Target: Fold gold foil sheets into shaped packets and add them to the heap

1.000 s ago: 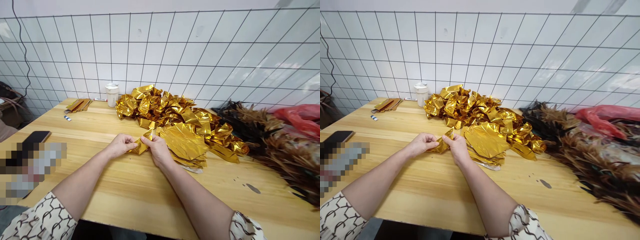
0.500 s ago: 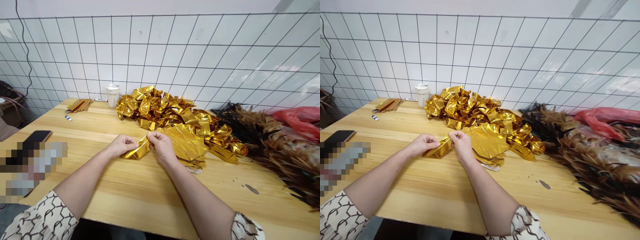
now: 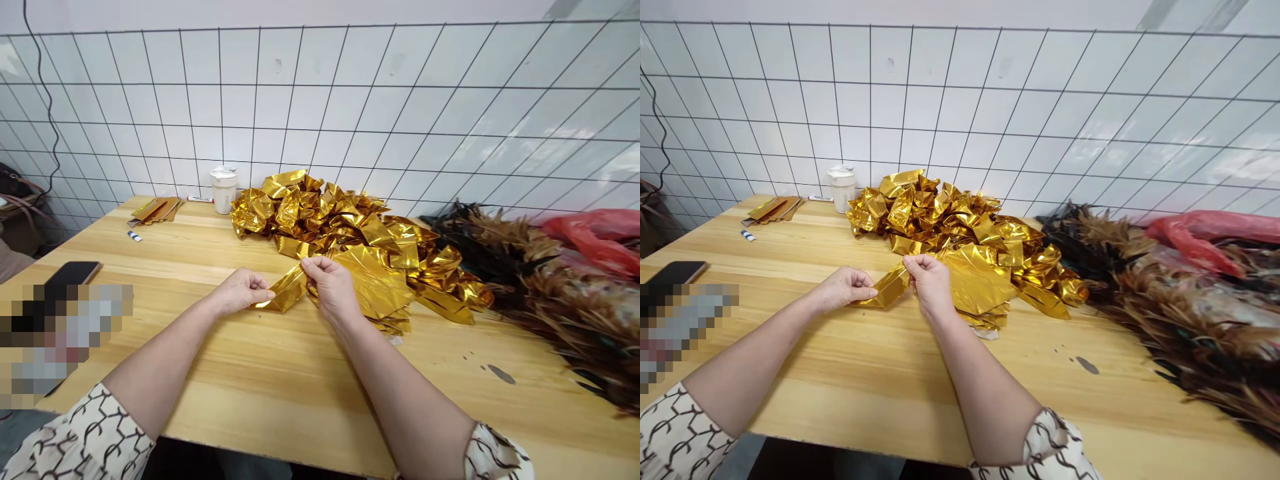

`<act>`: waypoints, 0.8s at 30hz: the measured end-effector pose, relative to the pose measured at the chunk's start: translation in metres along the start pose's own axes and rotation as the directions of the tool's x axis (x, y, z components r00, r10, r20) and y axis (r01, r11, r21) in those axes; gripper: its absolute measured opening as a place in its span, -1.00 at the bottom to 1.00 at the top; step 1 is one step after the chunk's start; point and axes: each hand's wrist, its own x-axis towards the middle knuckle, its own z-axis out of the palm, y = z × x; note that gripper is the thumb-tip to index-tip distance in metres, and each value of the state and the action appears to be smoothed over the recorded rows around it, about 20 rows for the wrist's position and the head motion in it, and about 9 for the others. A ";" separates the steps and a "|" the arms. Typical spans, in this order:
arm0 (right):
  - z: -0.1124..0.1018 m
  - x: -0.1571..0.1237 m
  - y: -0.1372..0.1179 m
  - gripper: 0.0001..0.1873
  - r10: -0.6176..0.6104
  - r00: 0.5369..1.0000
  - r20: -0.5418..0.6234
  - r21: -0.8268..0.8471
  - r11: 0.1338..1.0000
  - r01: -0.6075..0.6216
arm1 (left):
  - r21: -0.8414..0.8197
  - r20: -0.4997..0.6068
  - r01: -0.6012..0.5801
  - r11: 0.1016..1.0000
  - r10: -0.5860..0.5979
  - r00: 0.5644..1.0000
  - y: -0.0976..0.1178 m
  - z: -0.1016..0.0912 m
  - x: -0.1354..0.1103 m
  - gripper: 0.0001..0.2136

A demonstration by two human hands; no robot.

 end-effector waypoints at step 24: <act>-0.005 0.002 -0.004 -0.59 0.033 0.999 0.037 0.069 0.997 -0.036 | 0.146 -0.420 -0.238 0.960 0.278 0.864 -0.016 -0.012 0.011 -0.92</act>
